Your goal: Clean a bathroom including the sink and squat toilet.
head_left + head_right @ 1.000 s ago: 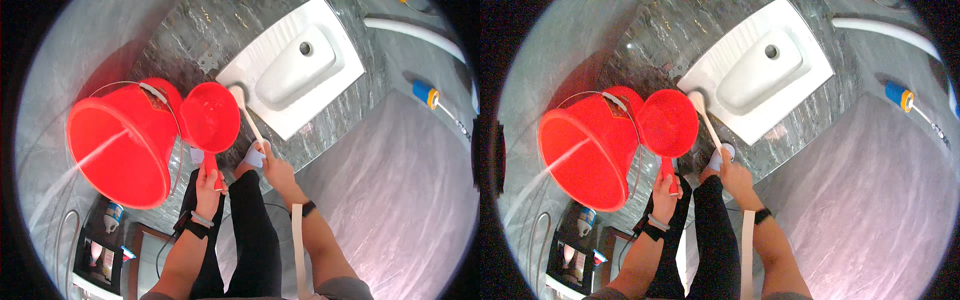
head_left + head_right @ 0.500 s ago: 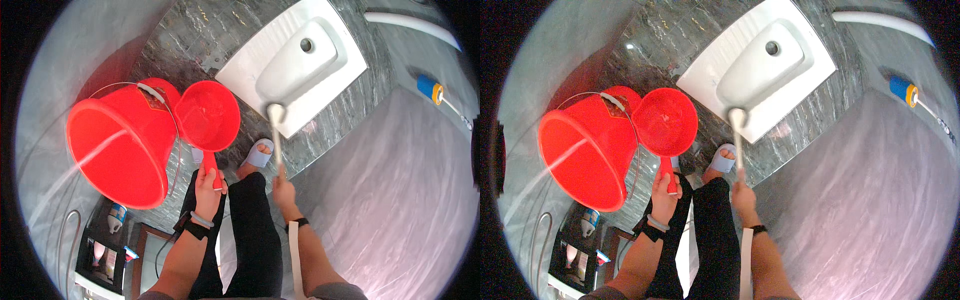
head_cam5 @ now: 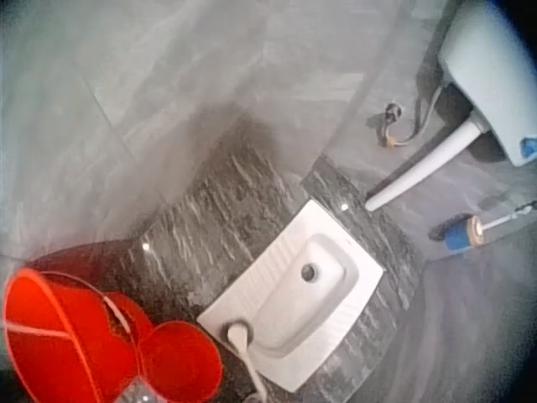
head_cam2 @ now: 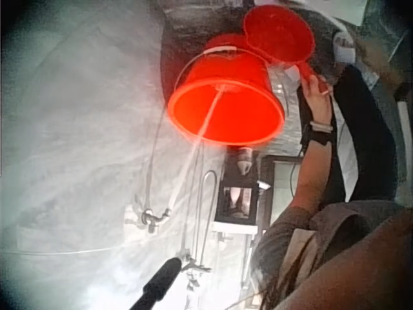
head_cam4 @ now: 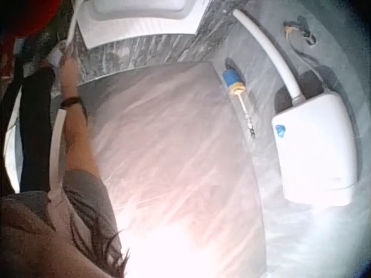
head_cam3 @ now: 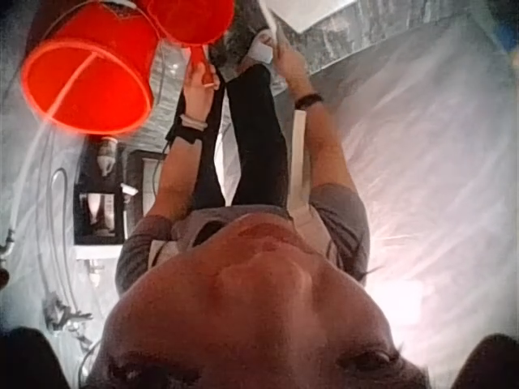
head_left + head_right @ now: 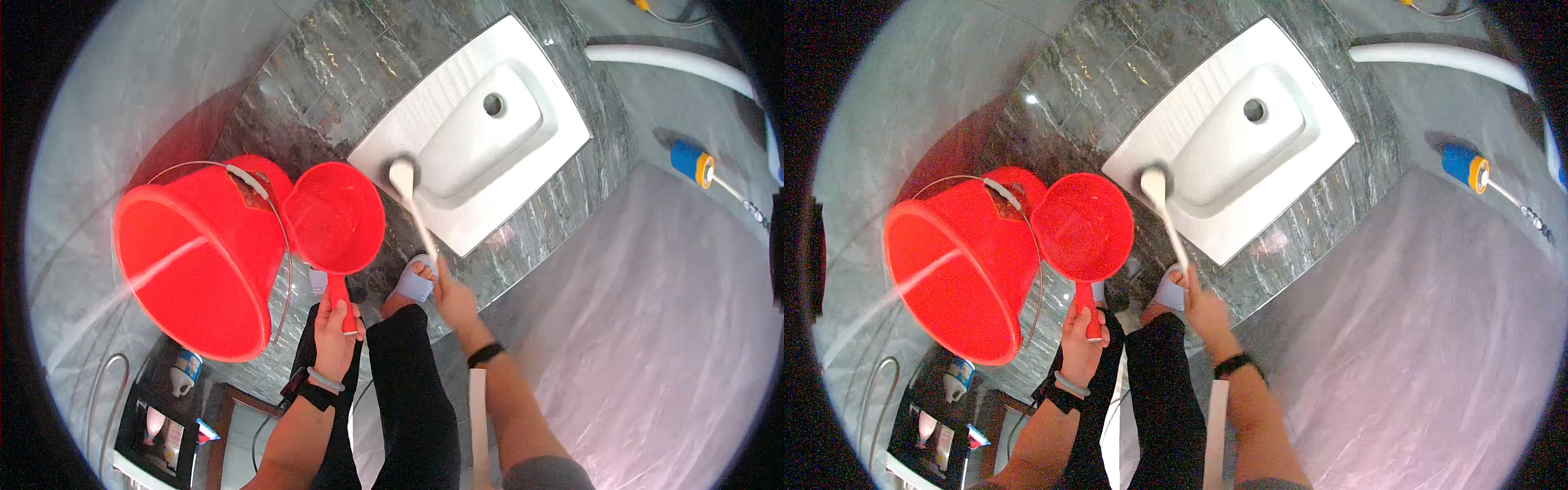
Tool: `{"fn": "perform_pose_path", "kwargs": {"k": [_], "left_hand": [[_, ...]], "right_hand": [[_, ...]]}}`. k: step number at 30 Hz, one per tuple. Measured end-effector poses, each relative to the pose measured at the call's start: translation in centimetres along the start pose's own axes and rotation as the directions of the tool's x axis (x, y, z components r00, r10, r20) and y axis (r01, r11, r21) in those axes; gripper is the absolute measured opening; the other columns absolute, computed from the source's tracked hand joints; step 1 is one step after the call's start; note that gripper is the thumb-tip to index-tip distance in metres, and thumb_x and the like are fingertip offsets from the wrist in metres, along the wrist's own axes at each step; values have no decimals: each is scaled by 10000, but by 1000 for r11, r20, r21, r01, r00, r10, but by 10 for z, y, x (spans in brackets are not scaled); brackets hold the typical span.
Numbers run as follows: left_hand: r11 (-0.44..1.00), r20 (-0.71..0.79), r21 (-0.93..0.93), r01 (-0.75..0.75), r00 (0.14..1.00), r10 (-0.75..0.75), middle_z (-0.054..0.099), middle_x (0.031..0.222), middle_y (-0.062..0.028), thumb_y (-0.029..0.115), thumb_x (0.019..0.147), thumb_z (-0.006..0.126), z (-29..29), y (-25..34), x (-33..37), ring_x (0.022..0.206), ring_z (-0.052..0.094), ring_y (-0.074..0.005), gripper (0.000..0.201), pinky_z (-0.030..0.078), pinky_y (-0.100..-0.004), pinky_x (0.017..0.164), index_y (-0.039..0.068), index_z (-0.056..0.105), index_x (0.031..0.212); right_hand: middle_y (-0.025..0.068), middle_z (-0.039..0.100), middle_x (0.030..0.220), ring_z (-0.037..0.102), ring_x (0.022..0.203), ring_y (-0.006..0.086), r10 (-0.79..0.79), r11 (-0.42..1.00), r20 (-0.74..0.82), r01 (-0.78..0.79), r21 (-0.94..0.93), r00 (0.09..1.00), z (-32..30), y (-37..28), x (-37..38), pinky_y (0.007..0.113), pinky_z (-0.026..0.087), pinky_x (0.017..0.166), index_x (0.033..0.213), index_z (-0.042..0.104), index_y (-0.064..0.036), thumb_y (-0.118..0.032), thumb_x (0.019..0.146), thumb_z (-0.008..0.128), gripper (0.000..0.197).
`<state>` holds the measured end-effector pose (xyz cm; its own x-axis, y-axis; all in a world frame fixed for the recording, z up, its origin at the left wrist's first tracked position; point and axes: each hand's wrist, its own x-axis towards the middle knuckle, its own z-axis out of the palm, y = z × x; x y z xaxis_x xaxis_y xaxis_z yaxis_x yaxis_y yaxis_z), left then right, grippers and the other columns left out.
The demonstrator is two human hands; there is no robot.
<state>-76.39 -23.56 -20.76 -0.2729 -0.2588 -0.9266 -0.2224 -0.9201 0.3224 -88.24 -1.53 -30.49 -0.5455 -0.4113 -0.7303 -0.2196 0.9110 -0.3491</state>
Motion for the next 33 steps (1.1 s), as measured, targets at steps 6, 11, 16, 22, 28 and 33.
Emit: {"fn": "perform_pose_path", "kwargs": {"k": [6,11,16,22,28,33], "left_hand": [[999,20,-50,5,1000,-4,581,794,-50,216,958,524,24,-6,11,567,537,-139,244,443,-265,453,94,495,1167],[1000,-88,-19,3,996,-5,568,798,-56,192,967,502,26,4,10,566,543,-148,281,432,-266,468,110,468,1233],[1000,-64,-19,-10,998,8,563,802,-55,195,976,488,36,7,12,564,538,-148,279,433,-259,472,113,461,1241],[999,-2,-46,28,1000,-28,565,808,-56,198,973,495,65,-3,17,558,540,-146,237,434,-257,464,108,479,1191],[995,-12,95,9,1000,-8,563,814,-55,212,968,503,42,-1,12,562,547,-136,342,432,-251,460,115,446,1291],[984,34,179,4,999,-10,563,819,-52,234,969,512,33,-10,10,544,542,-130,347,427,-247,457,111,446,1286]], "right_hand": [[250,617,717,604,628,442,118,992,-367,-95,80,923,-48,8,98,536,470,567,1454,289,-125,-286,933,497,583],[273,646,899,621,856,460,109,993,-453,-75,94,885,-206,-55,252,534,492,768,1412,330,-123,-268,925,468,527],[230,634,1100,618,1007,402,440,897,-408,-411,160,800,-227,40,235,481,495,852,1414,343,-184,-294,931,452,507],[256,585,1199,595,1080,389,561,827,-520,-471,308,645,-267,159,201,449,475,924,1389,382,-44,-261,900,451,539],[299,622,1046,603,996,450,469,879,-449,-449,159,760,-242,106,191,499,498,834,1416,260,-49,-246,912,453,575],[263,641,762,623,701,463,444,896,-248,-427,122,861,-77,136,27,556,490,636,1453,214,-98,-225,911,508,630]]}}
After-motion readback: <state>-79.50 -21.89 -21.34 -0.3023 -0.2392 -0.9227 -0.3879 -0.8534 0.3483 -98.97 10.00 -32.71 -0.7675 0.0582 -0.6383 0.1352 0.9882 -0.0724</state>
